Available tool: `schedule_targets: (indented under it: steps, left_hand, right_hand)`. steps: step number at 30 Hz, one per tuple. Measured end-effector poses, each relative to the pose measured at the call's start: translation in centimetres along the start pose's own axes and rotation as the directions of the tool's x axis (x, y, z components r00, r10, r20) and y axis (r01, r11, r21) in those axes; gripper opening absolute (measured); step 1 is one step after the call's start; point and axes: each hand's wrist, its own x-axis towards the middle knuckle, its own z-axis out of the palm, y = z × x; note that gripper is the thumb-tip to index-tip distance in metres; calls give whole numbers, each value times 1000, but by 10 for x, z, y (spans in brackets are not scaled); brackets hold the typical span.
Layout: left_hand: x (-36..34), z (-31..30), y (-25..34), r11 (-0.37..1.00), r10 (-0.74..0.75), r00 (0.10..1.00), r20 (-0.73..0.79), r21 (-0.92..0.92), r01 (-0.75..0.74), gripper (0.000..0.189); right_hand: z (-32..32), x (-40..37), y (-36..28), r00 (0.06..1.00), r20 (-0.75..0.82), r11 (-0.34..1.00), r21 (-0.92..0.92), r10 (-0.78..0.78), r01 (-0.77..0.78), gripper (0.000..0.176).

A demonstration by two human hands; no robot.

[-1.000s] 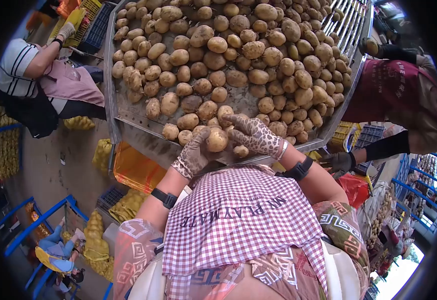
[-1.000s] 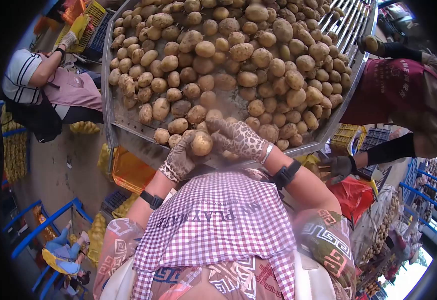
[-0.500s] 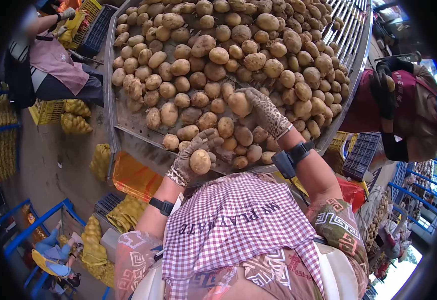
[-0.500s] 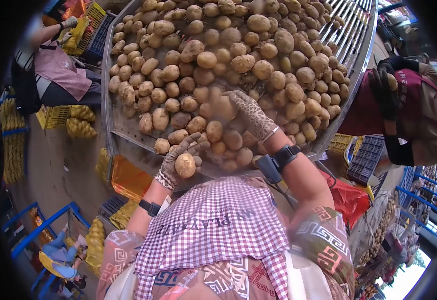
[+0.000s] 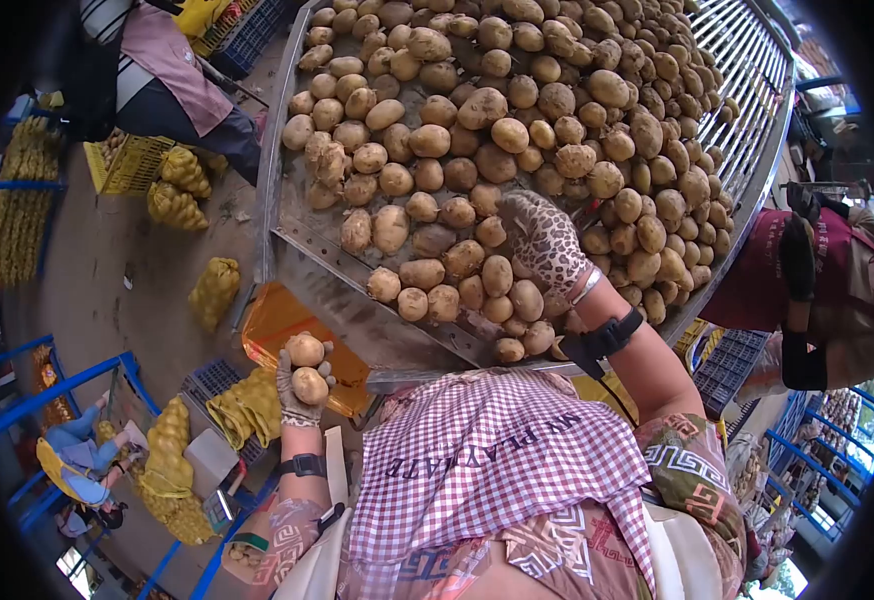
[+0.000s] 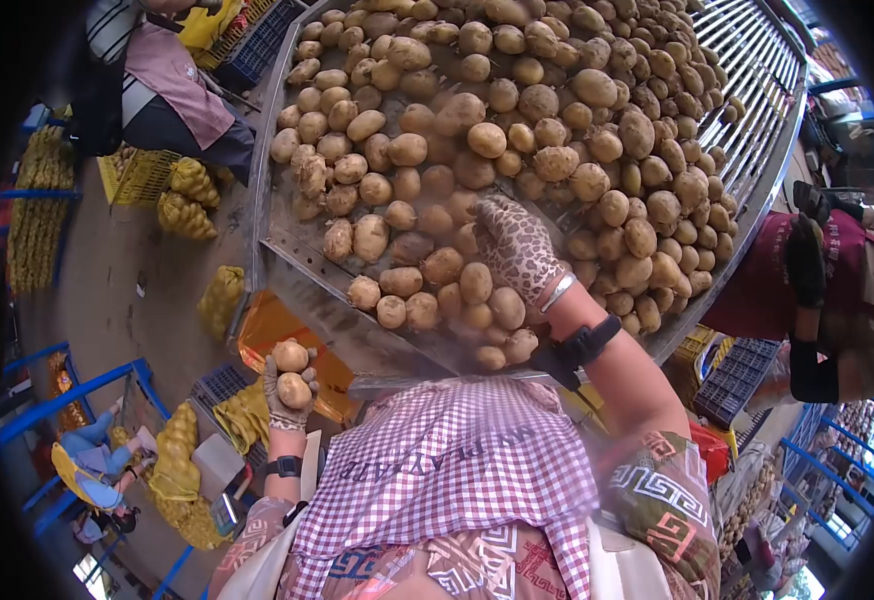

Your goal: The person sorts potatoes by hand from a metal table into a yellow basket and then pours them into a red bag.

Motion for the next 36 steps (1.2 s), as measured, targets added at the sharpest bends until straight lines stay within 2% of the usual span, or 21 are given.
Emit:
schedule_targets:
  steps: [2, 3, 5, 7, 9, 10, 11, 13, 14, 16, 19, 21, 23, 25, 27, 29, 32, 33, 34, 35, 36]
  left_hand:
    - [-2, -58, 11, 991, -37, 964, -264, -136, 1, 49]
    - [4, -68, 9, 991, -32, 965, -261, -137, -4, 49]
    - [19, -86, 4, 986, 144, 583, -800, 164, -18, 45]
    - [32, -126, 4, 993, 110, 676, -729, 109, -45, 43]
    - [45, -89, -4, 940, 276, 414, -867, 334, 72, 43]
    - [50, -60, -10, 855, 482, 397, -781, 519, -17, 41]
    - [60, -64, -5, 854, 483, 396, -781, 519, -19, 41]
    - [83, -78, 7, 285, 910, 335, -243, 955, -80, 39]
    - [85, -25, 7, 135, 921, 380, -83, 984, -113, 37]
    - [97, 69, 6, -136, 856, 467, 223, 968, -212, 35]
    - [147, 140, 0, -427, 600, 573, 559, 829, -362, 35]
    - [188, 192, -6, -675, 307, 519, 798, 567, -472, 41]
    - [228, 222, -23, -649, 184, 737, 650, 644, -406, 47]
    - [270, 223, -43, -695, 40, 823, 566, 608, -384, 56]
    - [273, 244, -66, -909, -22, 932, 361, 382, -169, 66]
    - [285, 245, -73, -901, 37, 955, 294, 423, -96, 65]
    - [287, 236, -57, -677, 40, 925, 377, 691, -252, 55]
    - [300, 213, -54, -519, 92, 885, 456, 781, -348, 52]
    - [301, 204, -52, -135, 178, 897, 404, 913, -384, 41]
    - [293, 203, -49, -142, 179, 896, 407, 912, -386, 41]
    - [280, 199, -47, 491, 83, 948, 306, 815, -306, 39]
  right_hand:
    - [-5, 39, -3, 983, -140, 950, -304, -117, 70, 32]
    - [-8, 58, -3, 970, -196, 907, -418, -145, 51, 35]
    - [-9, 89, 6, 988, -147, 881, -471, -42, -33, 37]
    - [-13, 102, 7, 991, -119, 841, -528, 62, -116, 40]
    - [-15, 104, 8, 989, 28, 792, -602, 144, -99, 44]
    - [-17, 96, 9, 996, 29, 795, -604, 86, -51, 46]
    - [-21, 82, 7, 996, 29, 796, -604, 83, -49, 46]
    - [-32, 57, 0, 981, 80, 896, -426, 175, -125, 51]
    - [-36, 49, 1, 981, 77, 896, -425, 177, -128, 51]
    - [-45, 32, 9, 856, 408, 869, -487, 318, -91, 55]
    - [-38, 18, 8, 869, 323, 845, -504, 375, -178, 51]
    - [-21, 21, 10, 936, 212, 872, -465, 281, -157, 49]
    - [-10, 32, 0, 988, 70, 885, -456, 138, -91, 45]
    - [6, 49, -1, 968, 132, 826, -553, 213, -106, 43]
    - [39, 64, 31, 966, 70, 863, -469, 247, -187, 44]
    - [44, 72, 33, 959, 11, 889, -380, 282, -257, 44]
    - [13, 82, -4, 887, 225, 820, -519, 403, -241, 49]
    - [13, 86, -1, 893, 219, 821, -520, 394, -235, 49]
    - [16, 85, 6, 914, 175, 829, -507, 367, -236, 53]
    - [18, 84, 12, 932, 132, 838, -493, 339, -235, 58]
    - [1, 82, 5, 932, 173, 897, -373, 319, -238, 70]
